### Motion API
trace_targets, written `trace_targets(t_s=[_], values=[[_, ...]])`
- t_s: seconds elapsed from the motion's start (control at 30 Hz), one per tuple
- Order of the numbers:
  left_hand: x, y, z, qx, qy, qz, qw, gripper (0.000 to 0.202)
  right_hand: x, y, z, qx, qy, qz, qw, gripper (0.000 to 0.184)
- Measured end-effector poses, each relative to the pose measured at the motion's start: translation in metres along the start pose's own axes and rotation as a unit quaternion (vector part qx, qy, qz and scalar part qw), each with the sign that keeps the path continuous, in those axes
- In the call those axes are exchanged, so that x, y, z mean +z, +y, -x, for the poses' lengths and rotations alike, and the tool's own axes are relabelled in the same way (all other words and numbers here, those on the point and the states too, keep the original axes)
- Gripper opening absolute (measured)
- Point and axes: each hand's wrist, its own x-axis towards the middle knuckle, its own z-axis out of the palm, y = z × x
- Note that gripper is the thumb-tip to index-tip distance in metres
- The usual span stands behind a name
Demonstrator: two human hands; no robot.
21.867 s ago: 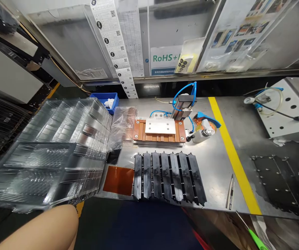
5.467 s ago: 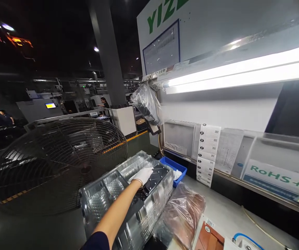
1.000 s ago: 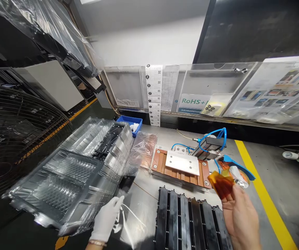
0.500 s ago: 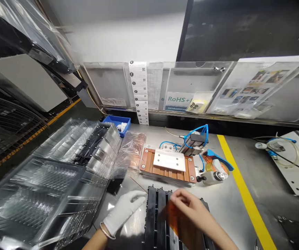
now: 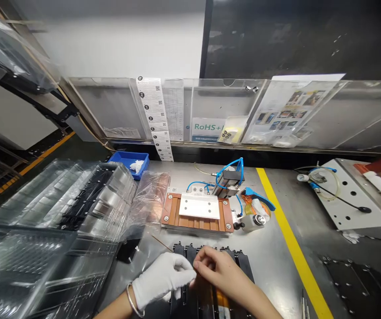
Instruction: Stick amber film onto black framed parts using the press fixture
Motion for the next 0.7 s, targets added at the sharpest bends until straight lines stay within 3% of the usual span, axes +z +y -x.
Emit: trace_targets(t_s=[0.13, 0.2, 0.3, 0.4, 0.57, 0.7], values=[[-0.003, 0.004, -0.009, 0.004, 0.013, -0.023, 1.000, 0.022, -0.015, 0.004, 0.006, 0.016, -0.011, 0.004, 1.000, 0.023], [-0.012, 0.003, -0.013, 0.022, 0.036, -0.006, 0.999, 0.024, -0.028, 0.014, 0.010, 0.040, -0.009, -0.042, 0.998, 0.031], [-0.031, 0.000, -0.020, 0.040, 0.077, 0.033, 0.996, 0.032, -0.046, 0.034, 0.016, 0.058, 0.055, -0.194, 0.978, 0.043], [-0.046, 0.001, -0.027, 0.051, 0.100, 0.044, 0.993, 0.036, -0.054, 0.052, 0.015, 0.066, 0.124, -0.265, 0.954, 0.052], [-0.054, 0.011, -0.044, 0.056, 0.093, 0.058, 0.992, 0.034, -0.056, 0.065, -0.001, 0.078, 0.171, -0.292, 0.938, 0.055], [-0.063, 0.013, -0.077, 0.056, 0.051, 0.085, 0.994, 0.036, -0.069, 0.075, -0.029, 0.085, 0.188, -0.298, 0.932, 0.052]])
